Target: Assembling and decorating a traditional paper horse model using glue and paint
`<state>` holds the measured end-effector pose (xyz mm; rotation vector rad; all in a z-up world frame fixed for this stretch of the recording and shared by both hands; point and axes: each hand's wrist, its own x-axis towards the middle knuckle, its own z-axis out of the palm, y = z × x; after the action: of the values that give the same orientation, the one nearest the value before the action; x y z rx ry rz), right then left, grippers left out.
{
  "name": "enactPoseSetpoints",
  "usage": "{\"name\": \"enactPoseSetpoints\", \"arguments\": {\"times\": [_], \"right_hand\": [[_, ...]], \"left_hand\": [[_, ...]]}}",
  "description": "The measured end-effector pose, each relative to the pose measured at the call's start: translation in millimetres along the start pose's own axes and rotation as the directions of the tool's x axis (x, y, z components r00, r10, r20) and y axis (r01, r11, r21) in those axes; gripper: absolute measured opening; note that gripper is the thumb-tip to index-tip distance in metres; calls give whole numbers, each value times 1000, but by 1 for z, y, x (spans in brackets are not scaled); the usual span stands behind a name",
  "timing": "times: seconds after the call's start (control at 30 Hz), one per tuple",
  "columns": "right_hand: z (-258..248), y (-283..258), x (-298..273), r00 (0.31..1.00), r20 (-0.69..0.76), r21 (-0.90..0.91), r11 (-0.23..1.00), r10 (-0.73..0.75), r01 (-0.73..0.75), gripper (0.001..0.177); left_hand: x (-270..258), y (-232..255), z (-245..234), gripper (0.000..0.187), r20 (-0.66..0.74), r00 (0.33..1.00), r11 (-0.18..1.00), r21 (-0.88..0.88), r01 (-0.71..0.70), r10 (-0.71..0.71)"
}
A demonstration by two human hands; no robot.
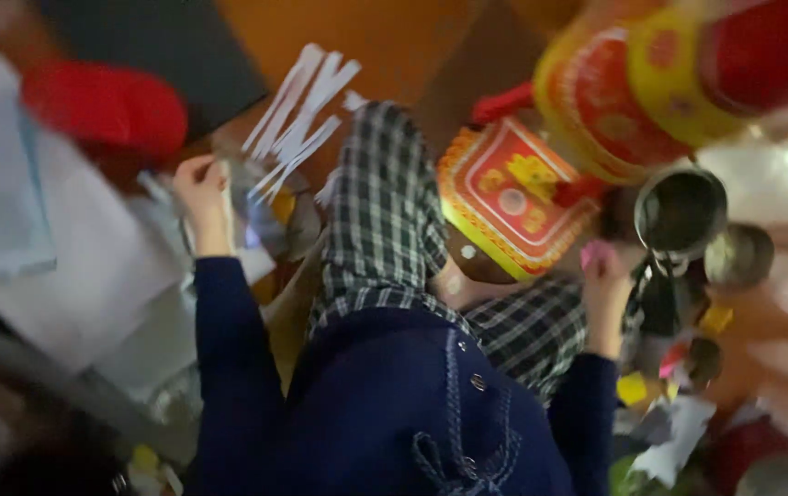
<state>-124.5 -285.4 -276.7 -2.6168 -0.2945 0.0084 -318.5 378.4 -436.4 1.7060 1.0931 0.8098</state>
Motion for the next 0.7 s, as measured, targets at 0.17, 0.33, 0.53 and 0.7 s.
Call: {"name": "enactPoseSetpoints", "arguments": {"times": [0.17, 0.33, 0.53, 0.7], "right_hand": [[72, 95, -41, 999, 32, -200, 979, 43, -35, 13], [82, 121, -36, 996, 45, -182, 981, 75, -66, 14], [83, 124, -35, 989, 104, -275, 958, 108, -75, 18], [85, 122, -36, 985, 115, -244, 965, 130, -99, 22]], "left_hand": [[-21, 2, -12, 7, -106, 993, 995, 89, -48, 58], [-27, 4, -16, 25, -111, 974, 947, 235, 219, -198], [-47, 77, -13, 10, 102, 989, 873, 486, 47, -110], [-57, 64, 2, 22, 409, 907, 583, 713, -389, 105]]}}
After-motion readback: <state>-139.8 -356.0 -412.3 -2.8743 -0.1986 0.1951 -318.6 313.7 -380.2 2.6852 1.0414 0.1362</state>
